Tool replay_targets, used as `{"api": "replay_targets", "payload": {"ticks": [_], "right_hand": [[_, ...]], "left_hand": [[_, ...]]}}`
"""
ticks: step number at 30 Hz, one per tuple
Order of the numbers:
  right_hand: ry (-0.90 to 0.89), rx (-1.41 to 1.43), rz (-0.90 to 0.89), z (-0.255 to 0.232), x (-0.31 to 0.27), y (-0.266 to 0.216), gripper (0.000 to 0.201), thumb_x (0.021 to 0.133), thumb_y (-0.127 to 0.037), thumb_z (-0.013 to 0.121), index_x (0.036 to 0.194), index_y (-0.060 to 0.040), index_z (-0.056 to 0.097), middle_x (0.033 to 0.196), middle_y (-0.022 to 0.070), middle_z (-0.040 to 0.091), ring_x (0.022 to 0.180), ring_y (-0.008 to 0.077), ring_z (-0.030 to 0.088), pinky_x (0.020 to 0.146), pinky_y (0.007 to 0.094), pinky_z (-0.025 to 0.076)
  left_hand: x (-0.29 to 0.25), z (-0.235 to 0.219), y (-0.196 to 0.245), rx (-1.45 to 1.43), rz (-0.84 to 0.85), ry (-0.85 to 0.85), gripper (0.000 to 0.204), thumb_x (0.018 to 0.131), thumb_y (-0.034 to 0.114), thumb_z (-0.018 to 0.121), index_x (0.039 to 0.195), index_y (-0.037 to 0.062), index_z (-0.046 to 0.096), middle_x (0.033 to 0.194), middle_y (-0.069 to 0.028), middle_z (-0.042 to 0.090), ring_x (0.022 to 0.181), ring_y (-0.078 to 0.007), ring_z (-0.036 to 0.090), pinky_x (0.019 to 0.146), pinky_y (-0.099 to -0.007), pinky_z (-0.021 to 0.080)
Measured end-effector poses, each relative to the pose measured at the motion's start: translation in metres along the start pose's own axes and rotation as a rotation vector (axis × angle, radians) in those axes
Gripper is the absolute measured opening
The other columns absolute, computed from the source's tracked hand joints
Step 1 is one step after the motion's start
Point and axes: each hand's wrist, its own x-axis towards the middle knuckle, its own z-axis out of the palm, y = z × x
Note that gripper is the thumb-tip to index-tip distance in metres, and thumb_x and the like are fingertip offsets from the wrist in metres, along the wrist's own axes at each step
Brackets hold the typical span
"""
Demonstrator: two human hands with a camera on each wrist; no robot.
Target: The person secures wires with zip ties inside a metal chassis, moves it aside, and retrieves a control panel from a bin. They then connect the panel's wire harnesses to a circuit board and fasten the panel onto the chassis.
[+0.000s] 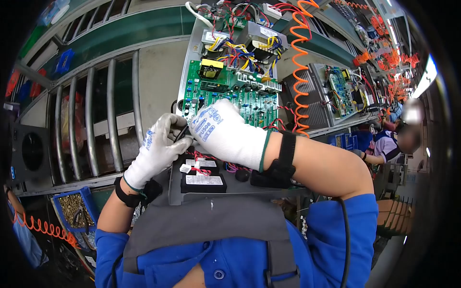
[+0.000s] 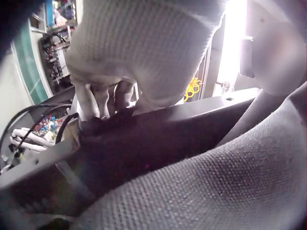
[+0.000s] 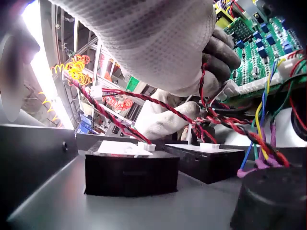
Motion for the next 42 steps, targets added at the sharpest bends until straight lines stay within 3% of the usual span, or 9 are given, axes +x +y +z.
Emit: {"api": "replay_targets", "payload": {"ticks": [12,15,18,20,22,25,33,37,42], "right_hand": [[0.074,1.091,0.075,-0.015,-0.066,0.074,0.02,0.086,-0.016,0.062,0.096,-0.0005,0.069,0.074,0.0029,0.064,0.061,0.0083,0.056,0.057,0.0274,0.046],[-0.07,0.978,-0.279,-0.018,-0.074,0.067,0.024,0.085,-0.011,0.06,0.106,0.0001,0.068,0.081,0.0088,0.068,0.071,0.0107,0.063,0.063,0.0263,0.05],[-0.342,0.954,-0.112,-0.029,-0.071,0.045,0.023,0.086,-0.016,0.061,0.103,-0.0019,0.067,0.068,0.0042,0.066,0.052,0.0123,0.062,0.046,0.0271,0.048],[-0.427,1.0,-0.1,-0.02,-0.067,0.047,0.023,0.086,-0.019,0.062,0.101,-0.0019,0.067,0.068,0.0042,0.065,0.053,0.0122,0.061,0.047,0.0271,0.048],[-0.306,0.981,-0.228,-0.009,-0.063,0.056,0.022,0.086,-0.019,0.062,0.1,-0.0015,0.067,0.071,0.0057,0.065,0.057,0.0142,0.062,0.052,0.0283,0.049],[-0.161,0.948,-0.195,-0.01,-0.058,0.07,0.022,0.087,-0.015,0.059,0.101,0.0011,0.067,0.088,0.0129,0.066,0.077,0.0234,0.065,0.071,0.0342,0.051],[0.009,0.766,-0.143,0.017,-0.039,0.062,0.034,0.081,-0.007,0.059,0.114,0.0012,0.062,0.092,0.0152,0.067,0.081,0.0264,0.067,0.074,0.0354,0.052],[-0.039,0.87,-0.101,0.011,-0.037,0.049,0.034,0.081,-0.017,0.065,0.112,-0.0043,0.062,0.091,0.0182,0.067,0.088,0.0337,0.067,0.076,0.0417,0.051],[-0.122,1.013,-0.01,0.004,-0.047,0.06,0.017,0.086,-0.018,0.064,0.095,-0.0032,0.066,0.071,0.0097,0.064,0.063,0.0198,0.064,0.061,0.035,0.05]], "left_hand": [[-0.016,-0.041,0.04,0.178,0.077,-0.118,0.024,0.08,0.006,0.065,0.103,0.0028,0.069,0.09,-0.011,0.062,0.082,-0.0218,0.063,0.073,-0.0311,0.049],[-0.01,-0.038,0.086,0.134,-0.065,-0.322,0.028,0.073,0.007,0.078,0.099,0.001,0.071,0.091,-0.0091,0.065,0.078,-0.0172,0.061,0.071,-0.0299,0.049],[0.005,-0.027,0.068,0.087,0.274,-0.402,0.024,0.076,0.01,0.076,0.097,0.0028,0.072,0.09,-0.0113,0.067,0.083,-0.0233,0.063,0.074,-0.0339,0.05],[0.013,-0.021,0.073,0.004,-0.065,-0.317,0.016,0.085,0.008,0.069,0.099,-0.0005,0.07,0.084,-0.0073,0.068,0.073,-0.0153,0.063,0.066,-0.0279,0.049],[0.019,-0.015,0.065,-0.309,-0.41,-0.193,0.018,0.092,0.01,0.065,0.104,-0.0035,0.067,0.079,-0.0019,0.067,0.062,-0.0052,0.058,0.057,-0.019,0.046],[0.023,-0.014,0.059,-0.462,-0.441,-0.218,0.019,0.092,0.011,0.065,0.105,-0.0029,0.066,0.077,-0.0014,0.066,0.062,-0.0037,0.057,0.057,-0.018,0.047],[0.022,-0.02,0.065,0.239,-0.281,-0.537,0.02,0.085,0.022,0.065,0.081,0.0019,0.068,0.06,-0.0061,0.059,0.056,-0.0111,0.056,0.054,-0.0326,0.043],[0.037,-0.006,0.072,0.319,-0.301,-0.567,0.02,0.09,0.018,0.066,0.079,0.0023,0.066,0.06,0.0027,0.056,0.051,-0.0027,0.045,0.046,-0.023,0.036],[0.035,-0.005,0.076,0.115,-0.367,-0.502,0.017,0.091,0.018,0.067,0.088,0.0011,0.068,0.063,0.0037,0.055,0.052,-0.0011,0.044,0.045,-0.0213,0.034]]}}
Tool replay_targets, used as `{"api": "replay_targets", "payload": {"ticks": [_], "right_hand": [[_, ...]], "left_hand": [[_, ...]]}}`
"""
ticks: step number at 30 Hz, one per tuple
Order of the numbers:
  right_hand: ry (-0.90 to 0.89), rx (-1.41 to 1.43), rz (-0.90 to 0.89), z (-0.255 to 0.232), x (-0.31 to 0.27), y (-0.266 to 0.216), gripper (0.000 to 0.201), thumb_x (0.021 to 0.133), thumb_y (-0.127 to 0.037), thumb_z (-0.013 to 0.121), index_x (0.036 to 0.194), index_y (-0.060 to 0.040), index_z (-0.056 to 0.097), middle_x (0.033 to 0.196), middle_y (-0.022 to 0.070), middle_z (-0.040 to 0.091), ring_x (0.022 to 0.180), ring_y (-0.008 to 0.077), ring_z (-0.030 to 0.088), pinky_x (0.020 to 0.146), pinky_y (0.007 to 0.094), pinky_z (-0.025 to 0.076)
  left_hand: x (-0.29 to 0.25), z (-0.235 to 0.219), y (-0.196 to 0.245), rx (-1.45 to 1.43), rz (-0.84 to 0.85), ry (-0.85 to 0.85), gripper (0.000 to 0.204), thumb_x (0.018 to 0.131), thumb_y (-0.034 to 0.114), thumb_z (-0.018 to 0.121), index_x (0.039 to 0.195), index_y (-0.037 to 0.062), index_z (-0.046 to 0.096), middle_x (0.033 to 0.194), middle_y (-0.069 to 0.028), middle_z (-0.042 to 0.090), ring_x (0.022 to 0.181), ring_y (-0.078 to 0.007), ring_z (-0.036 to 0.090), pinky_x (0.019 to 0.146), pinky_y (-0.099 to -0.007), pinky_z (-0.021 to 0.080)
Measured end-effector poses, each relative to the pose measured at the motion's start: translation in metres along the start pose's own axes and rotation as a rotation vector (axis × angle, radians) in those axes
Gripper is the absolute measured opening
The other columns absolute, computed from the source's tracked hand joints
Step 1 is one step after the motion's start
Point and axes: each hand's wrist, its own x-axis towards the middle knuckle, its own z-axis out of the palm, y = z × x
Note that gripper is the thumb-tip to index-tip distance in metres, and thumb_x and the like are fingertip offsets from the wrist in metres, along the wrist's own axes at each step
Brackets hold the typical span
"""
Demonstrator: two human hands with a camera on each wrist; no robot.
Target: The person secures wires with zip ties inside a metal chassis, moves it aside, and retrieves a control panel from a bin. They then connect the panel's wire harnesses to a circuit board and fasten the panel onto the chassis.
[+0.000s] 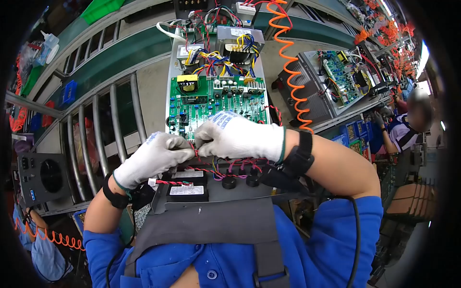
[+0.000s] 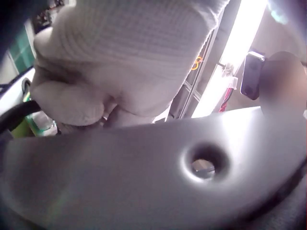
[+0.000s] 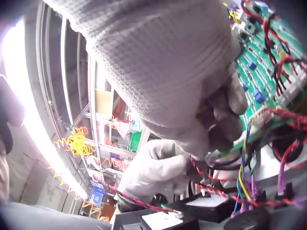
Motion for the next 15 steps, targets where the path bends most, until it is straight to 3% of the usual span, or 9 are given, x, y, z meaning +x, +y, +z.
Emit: {"api": "replay_targets", "payload": {"ticks": [3,5,7,8,9,10,11,13,15], "right_hand": [[0.013,-0.071,0.011,-0.021,-0.011,0.01,0.019,0.089,-0.018,0.062,0.099,-0.0031,0.067,0.068,0.0076,0.063,0.057,0.0167,0.062,0.057,0.0324,0.048],[0.02,0.048,0.032,-0.019,-0.006,0.034,0.019,0.09,-0.018,0.061,0.101,-0.0033,0.068,0.073,0.0071,0.065,0.06,0.0145,0.061,0.056,0.0296,0.047],[0.227,-0.004,-0.39,-0.012,0.002,0.038,0.021,0.089,-0.019,0.063,0.106,-0.0057,0.067,0.077,0.0066,0.065,0.063,0.0101,0.06,0.057,0.0269,0.046],[0.112,0.275,-0.041,-0.018,-0.007,0.006,0.026,0.091,-0.023,0.063,0.108,-0.0036,0.065,0.082,0.0056,0.066,0.067,0.0071,0.059,0.06,0.0248,0.047],[0.114,0.265,-0.042,-0.019,-0.008,0.0,0.026,0.091,-0.023,0.063,0.108,-0.0036,0.065,0.082,0.0056,0.066,0.067,0.0071,0.059,0.06,0.0248,0.047],[0.06,0.379,-0.039,-0.02,-0.008,-0.005,0.029,0.092,-0.026,0.064,0.109,-0.002,0.064,0.082,0.0051,0.066,0.068,0.0073,0.06,0.061,0.0239,0.048],[0.003,0.494,-0.033,-0.02,-0.009,-0.008,0.032,0.093,-0.028,0.064,0.11,-0.0003,0.063,0.082,0.0047,0.066,0.068,0.0075,0.06,0.062,0.023,0.049],[-0.046,0.649,-0.035,-0.015,-0.009,-0.001,0.037,0.092,-0.032,0.066,0.108,0.0012,0.062,0.084,0.0036,0.067,0.071,0.0089,0.061,0.066,0.0239,0.05],[-0.014,0.573,-0.138,-0.02,-0.012,-0.001,0.035,0.092,-0.027,0.065,0.109,0.0033,0.063,0.088,0.0019,0.066,0.078,0.0099,0.061,0.068,0.0263,0.05]], "left_hand": [[-0.009,-0.005,-0.019,0.015,0.247,0.134,0.023,0.09,0.015,0.067,0.108,-0.0001,0.068,0.071,0.0031,0.061,0.054,-0.0009,0.049,0.048,-0.0202,0.04],[-0.019,-0.012,-0.014,-0.057,0.041,0.105,0.028,0.09,0.014,0.067,0.112,-0.0019,0.066,0.075,0.0019,0.064,0.055,-0.001,0.051,0.049,-0.0203,0.041],[-0.018,-0.011,-0.016,-0.036,0.093,0.119,0.032,0.089,0.013,0.068,0.116,-0.0016,0.064,0.081,0.0003,0.066,0.055,-0.0008,0.051,0.048,-0.0199,0.041],[-0.02,-0.007,-0.007,-0.037,0.112,0.155,0.033,0.087,0.014,0.067,0.117,0.0002,0.064,0.082,-0.003,0.066,0.063,-0.0059,0.056,0.057,-0.0244,0.045],[-0.022,-0.005,-0.002,-0.042,0.13,0.194,0.034,0.086,0.014,0.066,0.118,0.002,0.064,0.082,-0.0063,0.067,0.07,-0.0109,0.061,0.065,-0.029,0.049],[-0.016,-0.002,-0.009,0.092,0.38,0.214,0.036,0.088,0.018,0.064,0.122,0.0052,0.062,0.092,-0.0108,0.07,0.075,-0.0189,0.067,0.069,-0.033,0.051],[-0.008,-0.001,-0.014,0.175,0.455,0.144,0.032,0.091,0.026,0.062,0.116,0.008,0.066,0.093,-0.0132,0.07,0.079,-0.0268,0.068,0.073,-0.0362,0.052],[-0.009,-0.001,-0.014,0.307,0.315,0.009,0.029,0.092,0.033,0.059,0.106,0.0093,0.07,0.085,-0.0116,0.069,0.077,-0.0286,0.067,0.072,-0.0366,0.052],[-0.008,-0.002,-0.007,0.34,0.229,-0.01,0.028,0.092,0.035,0.059,0.096,0.0101,0.072,0.078,-0.0096,0.069,0.076,-0.0261,0.068,0.071,-0.0355,0.052]]}}
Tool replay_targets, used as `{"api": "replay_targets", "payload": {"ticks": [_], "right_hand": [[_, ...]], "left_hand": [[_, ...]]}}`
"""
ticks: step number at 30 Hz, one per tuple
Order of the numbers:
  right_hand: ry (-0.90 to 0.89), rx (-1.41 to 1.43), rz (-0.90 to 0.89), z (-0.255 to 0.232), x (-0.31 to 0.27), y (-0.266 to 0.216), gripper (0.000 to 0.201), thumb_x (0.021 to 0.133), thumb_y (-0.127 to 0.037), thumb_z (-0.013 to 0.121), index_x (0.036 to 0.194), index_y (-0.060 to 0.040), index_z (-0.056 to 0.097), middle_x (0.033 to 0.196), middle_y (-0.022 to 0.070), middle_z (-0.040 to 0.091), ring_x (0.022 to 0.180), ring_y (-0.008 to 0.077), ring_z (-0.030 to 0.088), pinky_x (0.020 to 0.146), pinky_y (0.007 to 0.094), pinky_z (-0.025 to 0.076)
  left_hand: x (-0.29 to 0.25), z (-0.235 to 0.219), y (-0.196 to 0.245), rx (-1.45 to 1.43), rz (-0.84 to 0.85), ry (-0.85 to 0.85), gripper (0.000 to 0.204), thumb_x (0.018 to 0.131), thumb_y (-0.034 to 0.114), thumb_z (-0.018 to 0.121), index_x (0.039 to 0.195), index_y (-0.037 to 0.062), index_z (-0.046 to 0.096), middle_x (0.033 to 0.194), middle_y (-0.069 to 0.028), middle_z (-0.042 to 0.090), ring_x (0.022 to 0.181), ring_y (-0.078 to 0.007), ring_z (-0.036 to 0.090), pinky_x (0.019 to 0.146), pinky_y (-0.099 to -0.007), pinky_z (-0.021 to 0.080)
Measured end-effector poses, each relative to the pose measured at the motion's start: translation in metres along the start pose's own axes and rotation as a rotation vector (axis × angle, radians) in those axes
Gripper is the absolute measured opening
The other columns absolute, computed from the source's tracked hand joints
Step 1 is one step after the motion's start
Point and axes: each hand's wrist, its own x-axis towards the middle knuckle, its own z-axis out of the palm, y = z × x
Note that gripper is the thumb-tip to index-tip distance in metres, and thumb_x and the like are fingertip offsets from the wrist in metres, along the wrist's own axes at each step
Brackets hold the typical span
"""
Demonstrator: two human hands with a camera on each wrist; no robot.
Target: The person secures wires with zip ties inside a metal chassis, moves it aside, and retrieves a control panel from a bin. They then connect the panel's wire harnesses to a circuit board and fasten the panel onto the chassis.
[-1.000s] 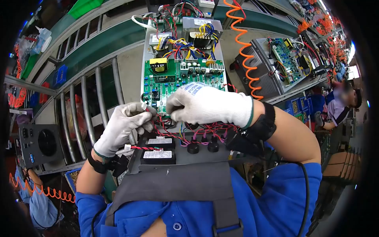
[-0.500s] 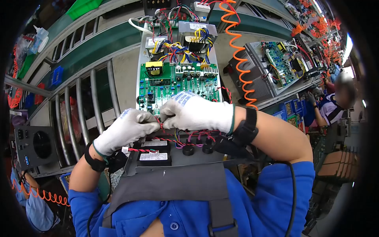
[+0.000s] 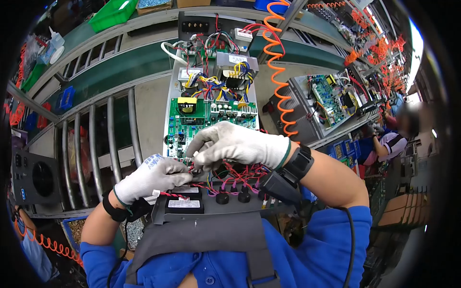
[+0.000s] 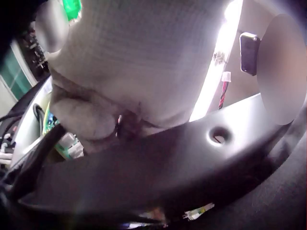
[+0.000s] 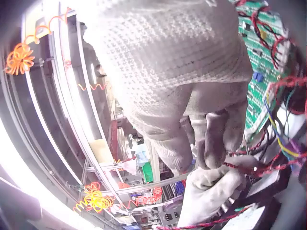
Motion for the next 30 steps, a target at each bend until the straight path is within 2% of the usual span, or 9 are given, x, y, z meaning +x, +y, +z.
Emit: {"api": "replay_targets", "payload": {"ticks": [4,7,8,11,17,21,24,27,30], "right_hand": [[0.04,-0.188,-0.029,0.001,0.0,0.0,0.032,0.09,-0.023,0.066,0.111,0.0001,0.064,0.088,0.0044,0.067,0.08,0.0147,0.063,0.073,0.0297,0.051],[0.136,-1.287,-0.198,0.007,0.0,-0.004,0.019,0.082,-0.021,0.069,0.099,-0.0127,0.068,0.084,0.0074,0.065,0.081,0.0207,0.065,0.072,0.0363,0.049],[0.152,-1.49,-0.413,0.006,0.003,0.005,0.011,0.082,-0.021,0.064,0.085,-0.0104,0.063,0.074,0.0067,0.064,0.073,0.0255,0.067,0.063,0.0404,0.048],[0.076,-1.823,-0.395,0.023,0.019,0.018,0.006,0.076,-0.017,0.066,0.079,-0.0123,0.064,0.08,0.0047,0.064,0.075,0.0212,0.068,0.064,0.0385,0.049],[0.106,-1.307,-0.143,0.005,0.023,0.035,0.009,0.079,-0.01,0.063,0.087,-0.007,0.064,0.085,0.01,0.064,0.085,0.0283,0.066,0.071,0.0397,0.051],[0.084,-0.838,-0.194,-0.006,0.022,0.06,0.019,0.08,-0.007,0.063,0.099,-0.0058,0.065,0.092,0.011,0.066,0.087,0.0277,0.067,0.071,0.0375,0.052],[0.088,-0.689,-0.243,-0.013,0.026,0.074,0.021,0.08,-0.005,0.066,0.101,-0.0045,0.066,0.089,0.0079,0.067,0.079,0.0205,0.066,0.066,0.0334,0.051],[0.102,-0.369,0.165,-0.001,0.024,0.044,0.016,0.084,0.0,0.06,0.099,-0.0004,0.064,0.083,0.0004,0.062,0.078,0.0071,0.056,0.067,0.0254,0.047],[0.105,-0.426,0.079,-0.004,0.029,0.057,0.012,0.083,-0.001,0.062,0.095,-0.0013,0.062,0.079,-0.0002,0.059,0.073,0.0064,0.056,0.063,0.0247,0.046]], "left_hand": [[0.004,0.008,-0.006,-0.138,-0.044,0.032,0.026,0.09,0.035,0.062,0.092,0.0118,0.073,0.074,-0.0068,0.069,0.072,-0.0196,0.069,0.07,-0.0324,0.052],[0.004,0.008,-0.005,-0.121,-0.046,0.031,0.026,0.089,0.035,0.063,0.089,0.0103,0.072,0.071,-0.0055,0.068,0.068,-0.0179,0.068,0.068,-0.0308,0.052],[0.004,0.008,-0.004,-0.121,-0.054,0.032,0.027,0.089,0.035,0.063,0.087,0.0096,0.071,0.07,-0.0063,0.067,0.067,-0.0199,0.067,0.066,-0.0325,0.052],[0.003,0.012,-0.006,-0.097,-0.026,0.07,0.027,0.09,0.033,0.061,0.085,0.0089,0.07,0.068,-0.009,0.065,0.066,-0.024,0.066,0.064,-0.0357,0.049],[-0.065,0.014,-0.022,-0.212,0.087,0.276,0.051,0.077,0.001,0.059,0.129,0.0023,0.057,0.116,-0.0186,0.063,0.107,-0.0319,0.063,0.093,-0.0388,0.049],[-0.076,0.039,-0.024,0.289,0.27,0.396,0.047,0.074,0.0,0.061,0.12,0.0029,0.061,0.116,-0.0151,0.064,0.107,-0.0334,0.062,0.09,-0.0402,0.05],[-0.066,0.04,-0.021,0.2,0.25,0.389,0.041,0.074,-0.002,0.059,0.114,0.0034,0.062,0.11,-0.0142,0.067,0.097,-0.0325,0.066,0.083,-0.0399,0.054],[-0.063,0.045,-0.022,0.198,0.293,0.5,0.034,0.074,-0.003,0.058,0.107,0.0044,0.066,0.104,-0.0142,0.07,0.09,-0.0316,0.068,0.078,-0.0394,0.055],[-0.062,0.045,-0.021,0.193,0.263,0.516,0.033,0.075,-0.003,0.057,0.104,0.0049,0.068,0.104,-0.0142,0.07,0.091,-0.0311,0.068,0.079,-0.0393,0.055]]}}
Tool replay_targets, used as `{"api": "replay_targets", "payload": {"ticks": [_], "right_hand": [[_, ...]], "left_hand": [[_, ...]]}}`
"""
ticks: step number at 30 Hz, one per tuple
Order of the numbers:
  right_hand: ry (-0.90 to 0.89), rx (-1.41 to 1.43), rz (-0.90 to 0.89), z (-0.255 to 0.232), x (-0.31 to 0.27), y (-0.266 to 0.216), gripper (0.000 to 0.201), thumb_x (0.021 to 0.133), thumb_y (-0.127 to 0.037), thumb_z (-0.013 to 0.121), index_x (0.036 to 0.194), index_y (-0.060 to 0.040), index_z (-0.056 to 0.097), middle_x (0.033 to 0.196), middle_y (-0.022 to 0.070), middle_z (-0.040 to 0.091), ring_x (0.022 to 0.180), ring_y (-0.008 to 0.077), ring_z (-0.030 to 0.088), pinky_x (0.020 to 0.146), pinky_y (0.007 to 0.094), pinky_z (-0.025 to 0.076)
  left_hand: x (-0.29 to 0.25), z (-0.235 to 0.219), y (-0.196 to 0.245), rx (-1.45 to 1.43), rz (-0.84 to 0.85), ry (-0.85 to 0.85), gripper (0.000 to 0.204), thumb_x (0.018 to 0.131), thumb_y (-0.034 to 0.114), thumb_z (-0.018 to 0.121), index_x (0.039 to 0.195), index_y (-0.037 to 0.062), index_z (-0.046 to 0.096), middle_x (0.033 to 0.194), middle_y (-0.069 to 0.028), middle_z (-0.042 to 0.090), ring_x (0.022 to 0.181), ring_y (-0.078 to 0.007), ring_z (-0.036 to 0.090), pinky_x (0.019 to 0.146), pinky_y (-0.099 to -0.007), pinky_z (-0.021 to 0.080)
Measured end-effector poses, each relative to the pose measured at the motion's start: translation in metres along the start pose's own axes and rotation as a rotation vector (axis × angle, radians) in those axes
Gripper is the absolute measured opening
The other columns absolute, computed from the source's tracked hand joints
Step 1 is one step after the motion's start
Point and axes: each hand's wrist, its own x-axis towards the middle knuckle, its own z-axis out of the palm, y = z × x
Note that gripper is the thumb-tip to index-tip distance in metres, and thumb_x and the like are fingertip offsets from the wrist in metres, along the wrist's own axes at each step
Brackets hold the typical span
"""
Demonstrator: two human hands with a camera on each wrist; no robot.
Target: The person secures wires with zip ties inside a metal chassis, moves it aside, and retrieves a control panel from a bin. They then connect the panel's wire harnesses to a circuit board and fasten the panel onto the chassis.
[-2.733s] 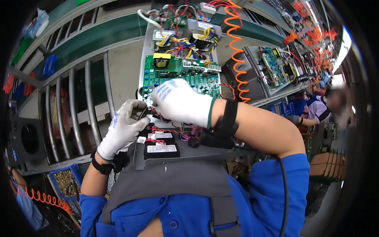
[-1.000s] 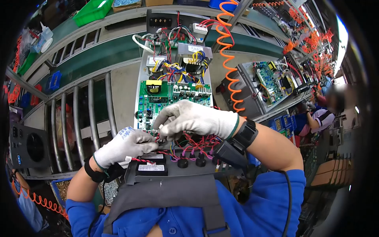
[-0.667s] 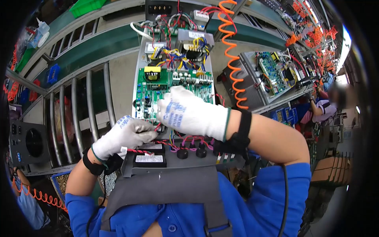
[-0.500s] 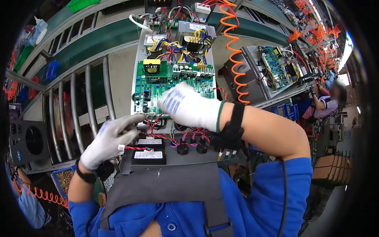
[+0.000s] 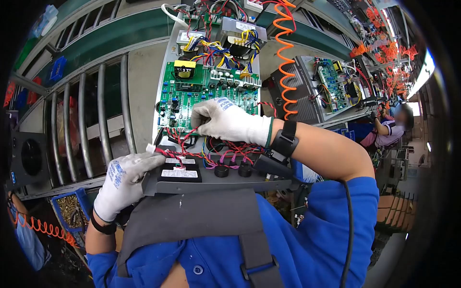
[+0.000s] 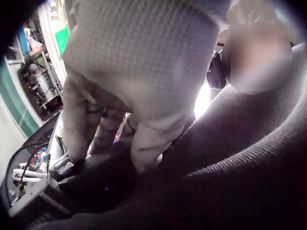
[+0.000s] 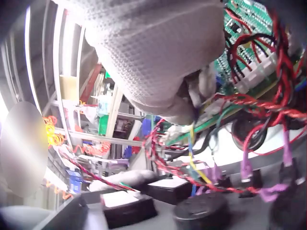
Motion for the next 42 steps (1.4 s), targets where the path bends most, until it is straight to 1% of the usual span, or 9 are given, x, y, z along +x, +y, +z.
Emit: {"api": "replay_targets", "payload": {"ticks": [4,8,13,21,24,26,30,35,42], "right_hand": [[0.008,-0.023,-0.048,0.002,0.002,0.005,0.009,0.082,-0.007,0.066,0.088,-0.0028,0.062,0.069,0.0021,0.06,0.059,0.0088,0.058,0.052,0.0273,0.045],[0.028,-0.259,0.014,0.001,0.0,-0.012,0.01,0.078,-0.004,0.065,0.087,-0.0029,0.062,0.076,0.0067,0.063,0.072,0.0157,0.064,0.062,0.0299,0.049],[0.111,-0.642,-0.249,0.011,0.002,-0.014,0.013,0.073,-0.007,0.064,0.086,-0.007,0.06,0.078,0.0116,0.064,0.079,0.0342,0.065,0.066,0.044,0.049],[0.07,-0.695,-0.255,0.004,0.008,-0.016,0.016,0.077,-0.014,0.069,0.089,-0.0069,0.063,0.078,0.0126,0.066,0.079,0.0324,0.066,0.068,0.0417,0.05],[-0.132,-0.372,-0.17,-0.023,0.001,-0.041,0.033,0.081,-0.012,0.068,0.112,-0.0035,0.065,0.09,0.014,0.067,0.081,0.0218,0.067,0.073,0.0352,0.051],[0.018,0.132,-0.306,-0.021,-0.019,-0.071,0.042,0.084,-0.011,0.066,0.124,-0.0001,0.06,0.096,0.0152,0.067,0.085,0.0194,0.066,0.075,0.0357,0.052],[0.033,-0.307,-0.88,-0.005,-0.026,-0.102,0.041,0.084,-0.006,0.064,0.125,-0.002,0.059,0.094,0.0142,0.067,0.084,0.0277,0.066,0.073,0.0367,0.053],[0.167,-0.972,-0.854,-0.034,-0.025,-0.082,0.036,0.071,-0.009,0.066,0.106,-0.0058,0.06,0.081,0.0072,0.063,0.079,0.0262,0.066,0.064,0.0385,0.052],[0.029,-0.881,-0.645,-0.016,-0.028,-0.039,0.028,0.074,-0.009,0.066,0.101,-0.0021,0.062,0.083,0.0125,0.063,0.081,0.0315,0.066,0.067,0.0406,0.052]], "left_hand": [[0.001,0.001,0.0,-0.017,-0.015,0.03,0.033,0.075,-0.004,0.057,0.105,0.0056,0.069,0.104,-0.0141,0.07,0.092,-0.0301,0.069,0.081,-0.0389,0.055],[0.001,0.002,-0.001,-0.009,-0.022,0.028,0.034,0.075,-0.005,0.057,0.105,0.0059,0.069,0.104,-0.0139,0.071,0.095,-0.0298,0.069,0.082,-0.0384,0.055],[0.003,-0.001,0.003,0.015,-0.043,-0.027,0.036,0.075,-0.005,0.056,0.107,0.0062,0.069,0.106,-0.0145,0.07,0.097,-0.0304,0.068,0.084,-0.039,0.054],[0.002,-0.001,0.001,0.025,-0.024,-0.041,0.036,0.075,-0.003,0.057,0.108,0.0068,0.068,0.106,-0.0146,0.07,0.097,-0.031,0.068,0.084,-0.0394,0.053],[-0.002,0.0,-0.002,-0.014,0.001,-0.009,0.036,0.073,0.001,0.06,0.108,0.0055,0.067,0.105,-0.0148,0.07,0.097,-0.0309,0.067,0.085,-0.04,0.053],[-0.003,-0.001,0.0,-0.01,-0.035,-0.031,0.036,0.074,0.001,0.066,0.11,0.0061,0.068,0.105,-0.0139,0.07,0.102,-0.0323,0.066,0.089,-0.0396,0.052],[0.0,-0.006,0.002,-0.022,-0.048,-0.062,0.038,0.074,-0.001,0.064,0.111,0.0066,0.068,0.107,-0.0142,0.07,0.103,-0.0321,0.066,0.089,-0.0394,0.052],[-0.006,0.0,-0.003,-0.016,-0.022,-0.023,0.039,0.072,0.0,0.061,0.11,0.0064,0.067,0.108,-0.013,0.07,0.102,-0.0302,0.066,0.088,-0.0398,0.053],[-0.005,0.003,-0.006,-0.005,-0.005,0.002,0.039,0.069,0.003,0.063,0.108,0.0055,0.068,0.108,-0.014,0.069,0.1,-0.0296,0.067,0.085,-0.0398,0.054]]}}
